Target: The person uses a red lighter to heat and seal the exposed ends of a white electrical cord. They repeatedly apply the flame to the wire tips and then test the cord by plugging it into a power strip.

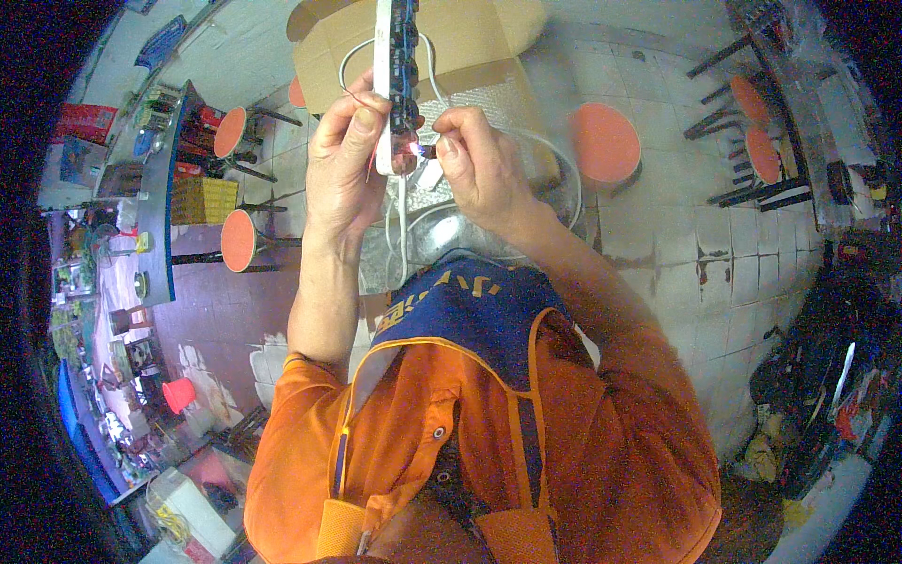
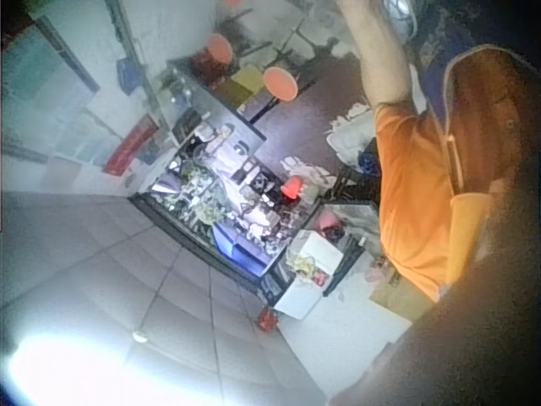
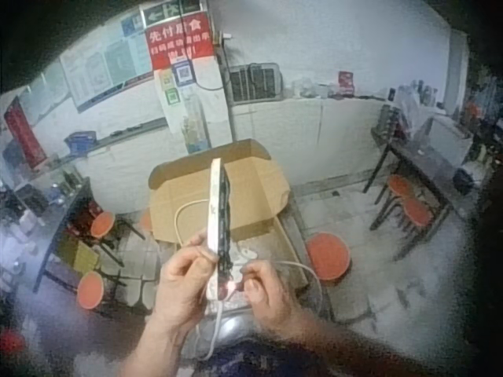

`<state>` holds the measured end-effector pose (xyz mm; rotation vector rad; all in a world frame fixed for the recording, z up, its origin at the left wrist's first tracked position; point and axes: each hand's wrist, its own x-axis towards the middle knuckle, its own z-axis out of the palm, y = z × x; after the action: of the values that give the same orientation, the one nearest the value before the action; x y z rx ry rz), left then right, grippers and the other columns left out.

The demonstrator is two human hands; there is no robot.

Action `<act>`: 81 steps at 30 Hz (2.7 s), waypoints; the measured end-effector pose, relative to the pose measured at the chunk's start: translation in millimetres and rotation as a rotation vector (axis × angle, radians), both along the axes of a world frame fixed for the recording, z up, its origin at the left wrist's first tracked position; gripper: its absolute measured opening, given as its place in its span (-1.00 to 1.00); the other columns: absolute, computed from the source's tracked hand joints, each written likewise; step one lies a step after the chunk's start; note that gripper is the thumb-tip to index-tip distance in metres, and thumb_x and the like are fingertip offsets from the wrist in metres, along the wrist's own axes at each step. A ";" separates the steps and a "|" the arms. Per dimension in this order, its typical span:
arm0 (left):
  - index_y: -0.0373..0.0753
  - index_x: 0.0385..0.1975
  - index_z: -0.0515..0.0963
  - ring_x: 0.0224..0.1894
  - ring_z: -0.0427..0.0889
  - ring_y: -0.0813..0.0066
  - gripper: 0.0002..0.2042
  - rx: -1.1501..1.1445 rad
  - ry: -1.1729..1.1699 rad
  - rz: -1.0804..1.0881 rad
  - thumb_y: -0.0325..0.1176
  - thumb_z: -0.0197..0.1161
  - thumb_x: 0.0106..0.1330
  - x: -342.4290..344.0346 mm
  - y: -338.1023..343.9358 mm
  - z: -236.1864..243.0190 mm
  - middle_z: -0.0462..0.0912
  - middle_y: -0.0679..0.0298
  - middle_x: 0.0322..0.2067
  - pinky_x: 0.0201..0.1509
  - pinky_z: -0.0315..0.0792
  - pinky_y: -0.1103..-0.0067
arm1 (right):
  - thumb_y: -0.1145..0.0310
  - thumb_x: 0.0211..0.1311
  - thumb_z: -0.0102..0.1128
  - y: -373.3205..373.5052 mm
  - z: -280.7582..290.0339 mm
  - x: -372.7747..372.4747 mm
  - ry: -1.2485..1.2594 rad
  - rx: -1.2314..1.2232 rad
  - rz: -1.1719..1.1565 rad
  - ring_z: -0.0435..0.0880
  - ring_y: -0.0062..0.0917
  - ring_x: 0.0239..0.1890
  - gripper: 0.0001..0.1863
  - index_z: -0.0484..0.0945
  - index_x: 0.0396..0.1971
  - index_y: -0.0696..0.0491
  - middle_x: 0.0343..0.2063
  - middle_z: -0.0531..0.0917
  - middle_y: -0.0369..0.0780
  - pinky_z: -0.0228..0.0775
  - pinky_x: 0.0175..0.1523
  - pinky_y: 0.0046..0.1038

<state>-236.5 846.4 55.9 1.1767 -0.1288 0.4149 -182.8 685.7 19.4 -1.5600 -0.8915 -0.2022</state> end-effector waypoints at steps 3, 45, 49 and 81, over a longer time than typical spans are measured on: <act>-0.33 -0.20 0.55 -0.14 0.63 0.31 -0.81 -0.011 0.026 -0.001 -0.33 0.22 0.34 -0.6 0.3 0.7 0.38 0.14 0.13 -0.08 0.58 0.41 | 0.25 0.39 -0.09 0.2 -2.3 0.6 -0.009 0.006 -0.004 0.60 -0.23 -0.51 -0.75 0.39 -0.17 0.15 -0.52 0.57 -0.08 0.40 -0.38 -0.27; -0.32 -0.22 0.57 0.07 0.44 0.38 -0.85 -0.061 -0.017 -0.021 -0.38 0.23 0.32 -0.2 -2.5 -0.4 0.48 0.20 0.00 0.12 0.44 0.43 | 0.28 0.38 -0.08 -2.1 -0.3 -0.2 -0.045 -0.031 0.008 0.62 -0.28 -0.41 -0.75 0.38 -0.14 0.16 -0.42 0.58 -0.07 0.44 -0.29 -0.32; -0.30 -0.22 0.61 0.36 0.13 0.36 -0.86 -0.141 0.016 -0.063 -0.41 0.28 0.29 -3.0 -3.9 4.3 0.43 0.20 0.07 0.28 0.29 0.44 | 0.20 0.44 -0.16 -3.3 -3.7 0.9 -0.040 -0.064 0.025 0.59 -0.47 -0.39 -0.68 0.36 -0.13 0.18 -0.40 0.57 -0.14 0.42 -0.25 -0.44; -0.29 -0.14 0.56 -0.06 0.59 0.37 -0.80 -0.063 0.018 0.052 -0.33 0.22 0.35 -1.7 0.4 -10.7 0.43 0.21 0.14 0.00 0.55 0.40 | 0.56 -0.03 0.39 -17.6 22.9 -15.5 -0.079 -0.156 -0.129 0.49 -0.60 -0.42 -0.65 0.51 -0.19 0.11 -0.38 0.52 -0.26 0.35 -0.31 -0.59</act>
<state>-238.3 846.8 45.1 1.1232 -0.0694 0.4515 -198.4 668.1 42.3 -1.7668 -0.8856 -0.2943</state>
